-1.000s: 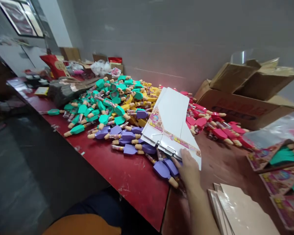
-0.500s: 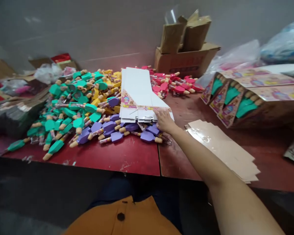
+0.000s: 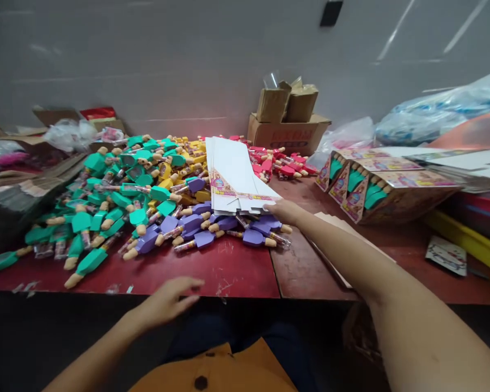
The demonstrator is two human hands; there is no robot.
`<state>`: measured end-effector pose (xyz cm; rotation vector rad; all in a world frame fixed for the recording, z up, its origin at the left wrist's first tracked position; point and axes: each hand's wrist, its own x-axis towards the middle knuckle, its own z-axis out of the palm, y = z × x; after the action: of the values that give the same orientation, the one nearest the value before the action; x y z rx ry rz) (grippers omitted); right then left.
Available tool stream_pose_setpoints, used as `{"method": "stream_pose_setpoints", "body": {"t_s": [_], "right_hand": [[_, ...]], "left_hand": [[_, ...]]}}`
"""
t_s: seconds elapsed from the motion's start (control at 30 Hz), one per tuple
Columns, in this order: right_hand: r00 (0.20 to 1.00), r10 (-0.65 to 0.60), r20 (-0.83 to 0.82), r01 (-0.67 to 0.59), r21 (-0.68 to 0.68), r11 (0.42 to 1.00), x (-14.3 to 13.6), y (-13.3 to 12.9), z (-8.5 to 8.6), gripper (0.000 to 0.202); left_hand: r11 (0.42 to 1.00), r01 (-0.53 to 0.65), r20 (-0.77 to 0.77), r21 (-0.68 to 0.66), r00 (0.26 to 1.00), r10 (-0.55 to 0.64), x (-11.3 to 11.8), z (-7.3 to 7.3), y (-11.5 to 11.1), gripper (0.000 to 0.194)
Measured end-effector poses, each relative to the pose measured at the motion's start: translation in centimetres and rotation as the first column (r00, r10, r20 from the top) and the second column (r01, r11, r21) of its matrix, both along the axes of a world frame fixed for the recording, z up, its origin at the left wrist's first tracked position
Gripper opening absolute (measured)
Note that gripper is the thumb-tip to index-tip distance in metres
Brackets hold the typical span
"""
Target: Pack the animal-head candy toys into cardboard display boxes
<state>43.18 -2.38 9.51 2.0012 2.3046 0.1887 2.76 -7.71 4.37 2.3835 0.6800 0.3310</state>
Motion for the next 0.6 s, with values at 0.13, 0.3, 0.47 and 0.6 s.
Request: {"method": "stream_pose_setpoints", "body": {"t_s": [0.13,0.3,0.47,0.6], "right_hand": [[0.994,0.097,0.058,-0.108,0.22,0.969,-1.1,-2.4,5.7,0.032],[0.801,0.434,0.413,-0.584,0.699,0.413,-4.0,-7.4,16.5,0.021],[0.831,0.31,0.462,-0.541,0.799,0.261,-5.8,-11.8,21.3,0.032],[0.955,0.099,0.281,-0.275,0.959,-0.065,-6.5,-12.5,20.8,0.045]], "left_hand": [[0.864,-0.383,0.469,0.328,0.86,0.204,3.7,2.4,6.8,0.055],[0.793,-0.574,0.859,0.205,0.494,0.136,7.1,10.6,13.7,0.088],[0.908,-0.416,0.982,0.049,0.185,0.032,8.9,18.2,13.4,0.045],[0.926,-0.374,0.967,-0.047,-0.248,-0.051,9.0,20.8,9.5,0.036]]}}
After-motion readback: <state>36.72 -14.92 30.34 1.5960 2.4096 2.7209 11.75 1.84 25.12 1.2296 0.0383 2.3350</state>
